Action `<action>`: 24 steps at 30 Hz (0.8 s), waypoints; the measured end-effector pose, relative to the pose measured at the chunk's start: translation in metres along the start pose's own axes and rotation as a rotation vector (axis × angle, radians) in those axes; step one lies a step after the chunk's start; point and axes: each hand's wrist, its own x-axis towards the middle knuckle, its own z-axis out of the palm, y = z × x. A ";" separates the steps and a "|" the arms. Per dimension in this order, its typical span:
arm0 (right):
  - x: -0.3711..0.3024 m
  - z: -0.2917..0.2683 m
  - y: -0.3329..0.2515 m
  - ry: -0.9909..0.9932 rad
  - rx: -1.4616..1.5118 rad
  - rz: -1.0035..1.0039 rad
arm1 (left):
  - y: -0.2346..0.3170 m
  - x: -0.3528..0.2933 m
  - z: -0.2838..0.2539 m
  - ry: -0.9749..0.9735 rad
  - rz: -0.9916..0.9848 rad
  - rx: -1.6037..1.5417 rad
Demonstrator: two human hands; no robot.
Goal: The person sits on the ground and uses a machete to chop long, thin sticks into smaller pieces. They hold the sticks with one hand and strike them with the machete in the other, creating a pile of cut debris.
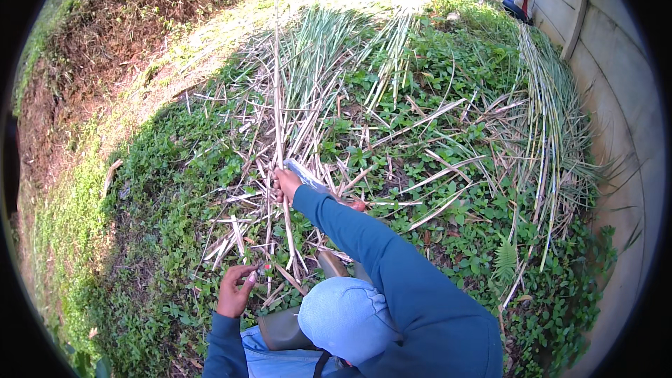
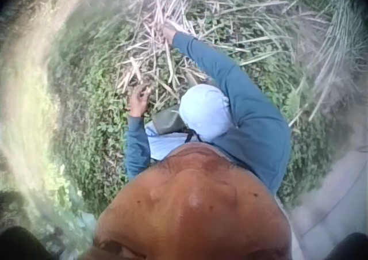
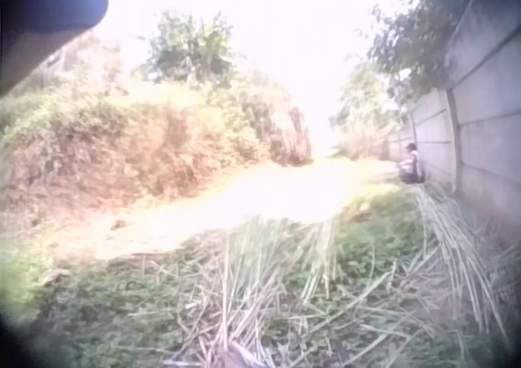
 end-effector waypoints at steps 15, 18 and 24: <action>-0.002 -0.047 0.115 0.358 -0.109 -0.087 | -0.067 -0.023 0.113 0.018 -0.362 -0.377; 0.032 -0.116 0.122 0.543 -0.482 -0.468 | -0.021 0.009 0.179 -0.043 -0.426 -0.626; -0.035 -0.026 0.109 0.252 -0.142 -0.225 | -0.025 -0.015 0.175 0.185 -0.546 -0.310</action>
